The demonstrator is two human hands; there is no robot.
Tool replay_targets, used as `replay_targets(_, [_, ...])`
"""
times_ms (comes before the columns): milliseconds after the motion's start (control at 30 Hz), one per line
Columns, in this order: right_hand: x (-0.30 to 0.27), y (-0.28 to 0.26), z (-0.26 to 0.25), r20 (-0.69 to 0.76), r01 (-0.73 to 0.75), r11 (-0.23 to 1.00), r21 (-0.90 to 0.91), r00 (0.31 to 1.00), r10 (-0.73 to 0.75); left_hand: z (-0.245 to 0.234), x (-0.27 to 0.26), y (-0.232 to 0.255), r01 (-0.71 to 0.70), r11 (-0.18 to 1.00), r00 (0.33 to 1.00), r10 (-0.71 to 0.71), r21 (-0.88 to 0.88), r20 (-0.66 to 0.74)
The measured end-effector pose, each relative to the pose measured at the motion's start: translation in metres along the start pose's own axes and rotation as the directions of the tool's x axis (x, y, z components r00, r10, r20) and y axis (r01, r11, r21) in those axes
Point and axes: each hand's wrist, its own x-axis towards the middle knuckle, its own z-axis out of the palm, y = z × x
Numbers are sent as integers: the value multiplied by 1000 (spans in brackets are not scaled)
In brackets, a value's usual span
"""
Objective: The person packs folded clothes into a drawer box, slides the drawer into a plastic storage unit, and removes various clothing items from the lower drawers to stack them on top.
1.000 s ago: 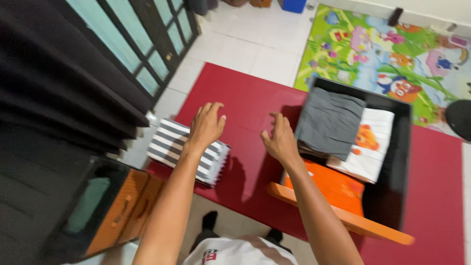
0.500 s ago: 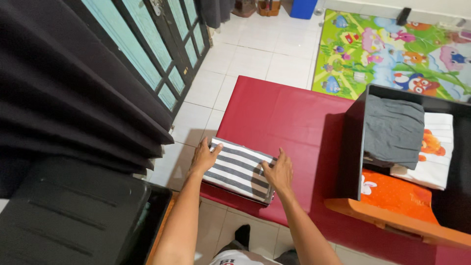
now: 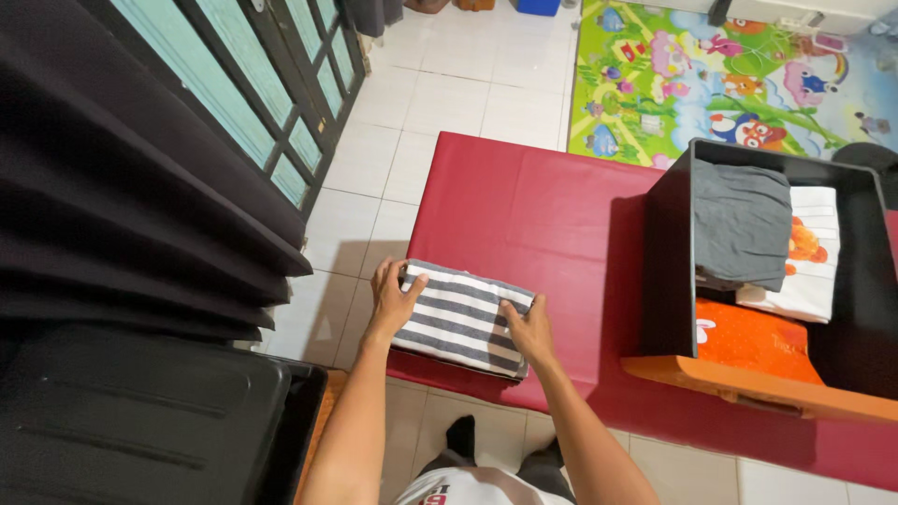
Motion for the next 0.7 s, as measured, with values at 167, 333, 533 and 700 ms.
replay_targets(167, [-15, -6, -7, 75, 37, 995, 90, 996, -44, -37, 1, 44, 343, 936, 915, -314, -79, 252])
replay_targets(333, [-15, -9, -13, 145, 44, 987, 156, 987, -67, -59, 8, 63, 403, 905, 841, -309, -133, 445])
replay_targets(533, [-14, -18, -19, 184, -94, 925, 369, 983, 26, -64, 19, 61, 339, 931, 841, -234, -138, 487])
replay_targets(700, [-14, -47, -75, 105, 51, 914, 403, 989, -102, -52, 38, 100, 151, 927, 910, 6, -344, 415])
